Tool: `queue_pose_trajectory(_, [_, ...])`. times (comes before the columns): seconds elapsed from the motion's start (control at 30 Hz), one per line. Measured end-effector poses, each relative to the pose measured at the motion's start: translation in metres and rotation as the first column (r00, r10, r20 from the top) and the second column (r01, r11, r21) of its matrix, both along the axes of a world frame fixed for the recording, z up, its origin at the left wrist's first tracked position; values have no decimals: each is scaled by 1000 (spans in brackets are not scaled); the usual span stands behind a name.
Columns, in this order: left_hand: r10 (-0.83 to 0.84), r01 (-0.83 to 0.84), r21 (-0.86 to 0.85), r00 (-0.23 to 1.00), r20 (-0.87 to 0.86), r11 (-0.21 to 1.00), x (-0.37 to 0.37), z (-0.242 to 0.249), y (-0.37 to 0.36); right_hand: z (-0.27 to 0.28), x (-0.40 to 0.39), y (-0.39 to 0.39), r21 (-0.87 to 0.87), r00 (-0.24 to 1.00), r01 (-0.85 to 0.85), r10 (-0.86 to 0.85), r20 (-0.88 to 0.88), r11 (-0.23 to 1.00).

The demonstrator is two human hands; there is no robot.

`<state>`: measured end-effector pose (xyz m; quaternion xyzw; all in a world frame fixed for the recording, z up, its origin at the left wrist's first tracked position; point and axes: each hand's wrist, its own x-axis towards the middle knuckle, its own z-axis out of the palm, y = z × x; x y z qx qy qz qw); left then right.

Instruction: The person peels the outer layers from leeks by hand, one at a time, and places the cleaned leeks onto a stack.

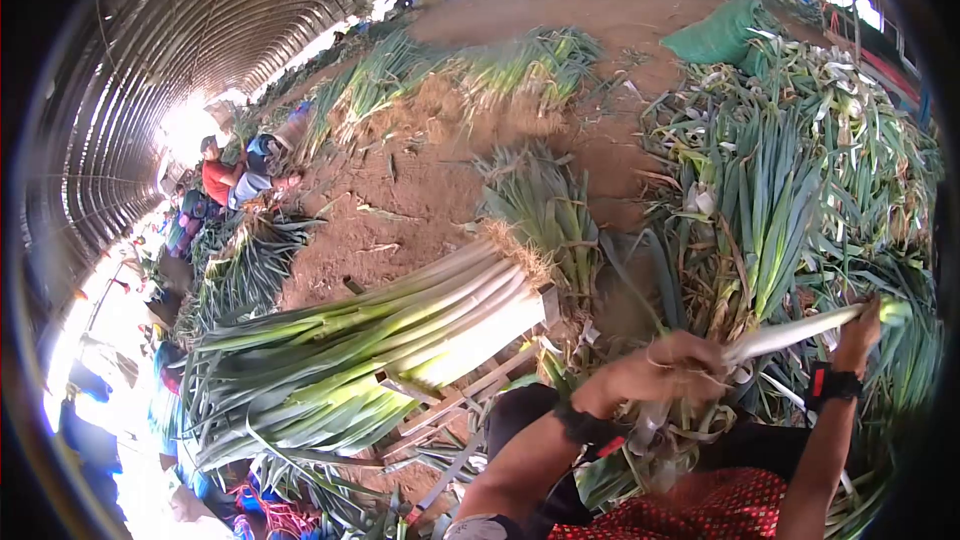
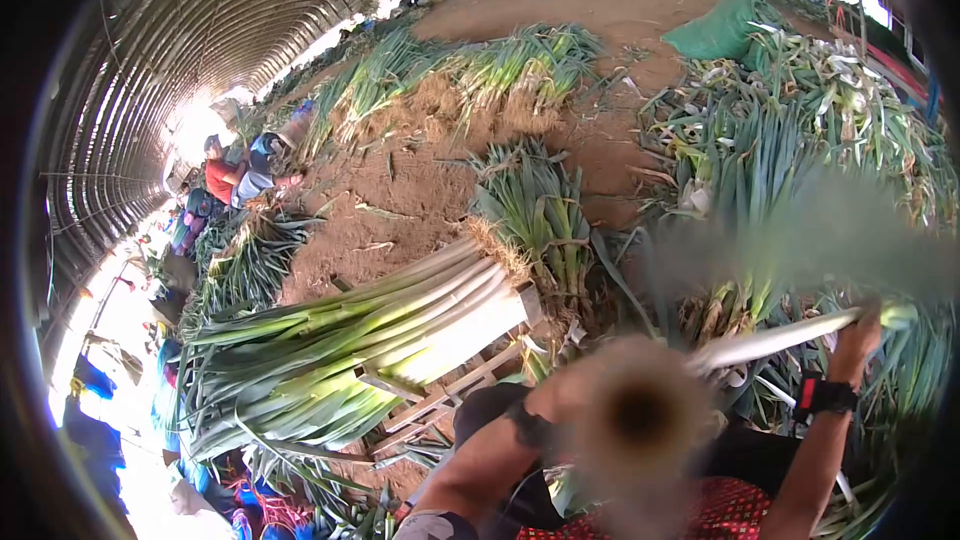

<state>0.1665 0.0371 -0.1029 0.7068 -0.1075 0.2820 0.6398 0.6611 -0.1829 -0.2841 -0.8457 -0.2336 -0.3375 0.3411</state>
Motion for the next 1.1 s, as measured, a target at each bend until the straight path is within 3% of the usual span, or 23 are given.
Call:
queue_pose_trajectory(0.07, [45, -53, -356, 999, -31, 933, -18, -17, 47, -13, 28, -24, -95, 994, 93, -98, -55, 991])
queue_pose_trajectory(0.1, [5, 96, -534, 983, 185, 840, -23, -31, 82, -18, 39, -38, 55, 983, -76, 84, -163, 996])
queue_pose_trajectory(0.13, [13, 273, -654, 918, 396, 705, -26, -41, 105, -34, 57, -41, 486, 848, -186, 389, -361, 854])
queue_pose_trajectory(0.17, [19, 273, -661, 917, 399, 698, -25, -46, 103, -21, 45, -38, 356, 850, -212, 352, -393, 910])
queue_pose_trajectory(0.2, [275, -248, -452, 962, -8, 857, -20, -51, 99, -4, 22, -27, 220, 854, -234, 308, -418, 947])
queue_pose_trajectory(0.23, [593, -624, -14, 749, -296, 781, -13, -55, 95, 14, -13, -5, 144, 904, -270, 302, -303, 952])
queue_pose_trajectory(0.27, [586, -618, -20, 754, -297, 786, -3, -60, 80, 65, -102, 21, 195, 880, -304, 353, -319, 932])
queue_pose_trajectory(0.3, [658, -606, 256, 705, -265, 753, 10, -63, 55, 67, -138, 48, 572, 696, -452, 672, -253, 684])
queue_pose_trajectory(0.33, [719, -552, 512, 663, -209, 658, 23, -64, 36, 69, -169, 62, 603, 572, -500, 760, -309, 621])
queue_pose_trajectory(0.37, [709, -546, 507, 673, -210, 668, 37, -61, 24, 67, -200, 76, 638, 435, -534, 827, -355, 555])
queue_pose_trajectory(0.4, [504, -508, 17, 850, -155, 861, 52, -58, 13, 46, -237, 103, 508, 567, -630, 795, -215, 587])
queue_pose_trajectory(0.43, [312, -267, -460, 950, 22, 847, 64, -57, 4, 40, -261, 104, 769, 193, -554, 947, -256, 320])
queue_pose_trajectory(0.47, [376, -385, -448, 920, -114, 806, 69, -72, 9, 41, -300, 118, 912, -69, -143, 915, -398, 386])
queue_pose_trajectory(0.53, [181, -335, -884, 940, -289, 328, 54, -50, 19, 70, -354, 110, 918, -516, 181, 828, -218, 354])
queue_pose_trajectory(0.67, [383, -220, -876, 923, -45, 429, 31, -34, 43, 126, -359, 105, 875, -378, -115, 793, -477, 471])
queue_pose_trajectory(0.73, [334, -259, -822, 938, -90, 507, 18, -29, 43, 132, -351, 99, 504, 329, -641, 800, -501, 579])
queue_pose_trajectory(0.8, [239, -175, -716, 971, -12, 675, 11, -24, 41, 133, -344, 101, 433, 377, -760, 871, -314, 485])
queue_pose_trajectory(0.87, [162, -97, -681, 986, 32, 726, 11, -21, 33, 143, -339, 109, -207, 401, -904, 910, -105, 374])
queue_pose_trajectory(0.93, [66, 7, -607, 993, 98, 795, 11, -17, 26, 133, -345, 102, -62, 300, -954, 915, -270, 295])
queue_pose_trajectory(1.0, [185, -94, -573, 977, 104, 814, 14, -12, 20, 129, -345, 105, 185, 71, -961, 829, -555, 206])
queue_pose_trajectory(1.03, [175, -83, -573, 979, 107, 815, 16, -13, 17, 129, -347, 104, 135, 143, -953, 794, -590, 272])
queue_pose_trajectory(1.07, [305, -298, -483, 950, -65, 824, 19, -14, 12, 131, -351, 105, 131, 155, -949, 790, -593, 285])
queue_pose_trajectory(1.1, [438, -489, -352, 872, -216, 798, 21, -17, 6, 134, -353, 106, 52, 309, -927, 833, -458, 372])
